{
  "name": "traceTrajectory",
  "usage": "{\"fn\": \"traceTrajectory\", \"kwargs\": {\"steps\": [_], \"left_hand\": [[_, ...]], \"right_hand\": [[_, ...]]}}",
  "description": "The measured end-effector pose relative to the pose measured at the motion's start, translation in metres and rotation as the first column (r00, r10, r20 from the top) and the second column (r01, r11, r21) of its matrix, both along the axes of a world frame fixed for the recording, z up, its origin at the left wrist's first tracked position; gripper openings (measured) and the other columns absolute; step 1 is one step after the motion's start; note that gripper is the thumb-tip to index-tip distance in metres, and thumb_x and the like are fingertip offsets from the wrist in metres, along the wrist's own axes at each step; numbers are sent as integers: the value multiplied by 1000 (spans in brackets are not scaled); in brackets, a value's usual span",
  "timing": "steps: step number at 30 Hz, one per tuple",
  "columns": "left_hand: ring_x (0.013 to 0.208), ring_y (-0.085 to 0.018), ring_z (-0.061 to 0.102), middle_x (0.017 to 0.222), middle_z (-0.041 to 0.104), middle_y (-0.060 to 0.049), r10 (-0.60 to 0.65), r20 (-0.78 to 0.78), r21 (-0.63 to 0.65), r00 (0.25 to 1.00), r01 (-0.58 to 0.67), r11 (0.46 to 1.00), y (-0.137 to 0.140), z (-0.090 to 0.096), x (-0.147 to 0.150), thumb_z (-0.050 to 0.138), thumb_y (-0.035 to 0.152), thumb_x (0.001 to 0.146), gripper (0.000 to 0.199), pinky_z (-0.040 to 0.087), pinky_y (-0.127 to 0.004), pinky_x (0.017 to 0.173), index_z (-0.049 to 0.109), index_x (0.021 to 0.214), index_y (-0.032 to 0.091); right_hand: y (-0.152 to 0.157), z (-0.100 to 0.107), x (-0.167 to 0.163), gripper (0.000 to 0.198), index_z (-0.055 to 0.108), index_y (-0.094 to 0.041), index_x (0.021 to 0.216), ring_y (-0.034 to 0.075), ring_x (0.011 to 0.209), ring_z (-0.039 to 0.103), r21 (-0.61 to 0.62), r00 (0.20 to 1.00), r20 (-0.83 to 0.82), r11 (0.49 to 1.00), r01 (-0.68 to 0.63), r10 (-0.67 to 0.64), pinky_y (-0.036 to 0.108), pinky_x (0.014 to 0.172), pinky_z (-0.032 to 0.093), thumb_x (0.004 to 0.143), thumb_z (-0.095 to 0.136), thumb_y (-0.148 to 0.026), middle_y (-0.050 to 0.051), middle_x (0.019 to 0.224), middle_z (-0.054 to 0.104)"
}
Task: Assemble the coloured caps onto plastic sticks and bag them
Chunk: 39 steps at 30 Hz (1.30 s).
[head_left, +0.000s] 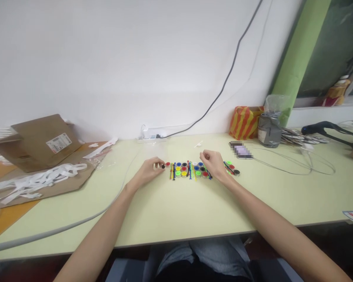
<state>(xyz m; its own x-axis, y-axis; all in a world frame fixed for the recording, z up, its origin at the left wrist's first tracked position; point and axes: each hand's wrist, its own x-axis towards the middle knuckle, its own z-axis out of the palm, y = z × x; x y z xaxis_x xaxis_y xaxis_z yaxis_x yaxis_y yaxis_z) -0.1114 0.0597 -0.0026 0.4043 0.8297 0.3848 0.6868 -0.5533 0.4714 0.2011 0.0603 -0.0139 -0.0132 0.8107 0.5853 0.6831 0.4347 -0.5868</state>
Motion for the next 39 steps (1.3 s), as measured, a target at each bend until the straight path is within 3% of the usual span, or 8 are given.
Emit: {"fn": "traceTrajectory", "kwargs": {"steps": [3, 9, 18, 22, 26, 33, 39], "left_hand": [[81, -17, 60, 91, 69, -1, -18, -32, -65, 999, 15, 998, -1, 1, 0, 62, 38, 87, 23, 45, -29, 73, 71, 102, 23], [97, -21, 60, 104, 67, -5, -49, -110, -17, 993, 48, 999, 4, 6, -6, 65, 43, 83, 24, 47, -31, 80, 74, 95, 24], [74, -18, 56, 82, 66, -3, -13, -90, -133, 996, 1, 991, 17, -5, -21, 69, 55, 79, 33, 44, -31, 70, 79, 89, 25], [75, -18, 57, 81, 65, -2, -9, -113, -119, 993, -4, 993, 18, -6, -21, 71, 54, 77, 36, 44, -30, 72, 78, 98, 26], [74, -19, 59, 80, 66, -2, 32, -109, -120, 994, -45, 992, 19, -5, -26, 73, 54, 73, 36, 45, -31, 71, 77, 90, 23], [75, -19, 60, 86, 70, -5, -20, -91, -144, 996, 7, 990, 16, -6, -18, 66, 50, 81, 30, 46, -32, 71, 76, 86, 23], [74, -19, 61, 82, 69, -4, 12, -108, -117, 994, -25, 993, 13, -6, -11, 64, 46, 82, 26, 47, -31, 71, 72, 80, 21]], "right_hand": [[-1, 1, 0, 36, 38, -20, 56, 11, 50, 36, 20, 1000, 3, 1000, 15, -16, 27, 57, 25, 89, 47, -32, -3, 50, 44], [-4, 4, 2, 36, 40, -20, 58, 11, 51, 39, 39, 1000, -9, 999, 3, -3, 26, 57, 26, 91, 45, -33, -2, 53, 48], [-4, 6, 2, 37, 40, -20, 57, 12, 51, 39, 36, 1000, 12, 999, 9, -10, 26, 58, 27, 91, 46, -33, -2, 53, 48], [-6, 8, 1, 37, 39, -20, 57, 11, 51, 38, 29, 1000, 8, 1000, 10, -10, 26, 57, 27, 91, 45, -34, -2, 52, 48], [-6, 8, 2, 37, 40, -20, 58, 12, 52, 39, 23, 1000, 9, 1000, 8, -8, 26, 57, 27, 92, 44, -36, -1, 54, 49], [-6, 8, 2, 38, 41, -20, 57, 12, 51, 38, 13, 1000, 19, 1000, 10, -10, 26, 57, 28, 92, 44, -36, -1, 53, 49], [-5, 6, 2, 38, 39, -20, 57, 11, 50, 36, 20, 1000, 21, 1000, 3, -4, 27, 57, 26, 91, 45, -34, -2, 52, 47]]}}
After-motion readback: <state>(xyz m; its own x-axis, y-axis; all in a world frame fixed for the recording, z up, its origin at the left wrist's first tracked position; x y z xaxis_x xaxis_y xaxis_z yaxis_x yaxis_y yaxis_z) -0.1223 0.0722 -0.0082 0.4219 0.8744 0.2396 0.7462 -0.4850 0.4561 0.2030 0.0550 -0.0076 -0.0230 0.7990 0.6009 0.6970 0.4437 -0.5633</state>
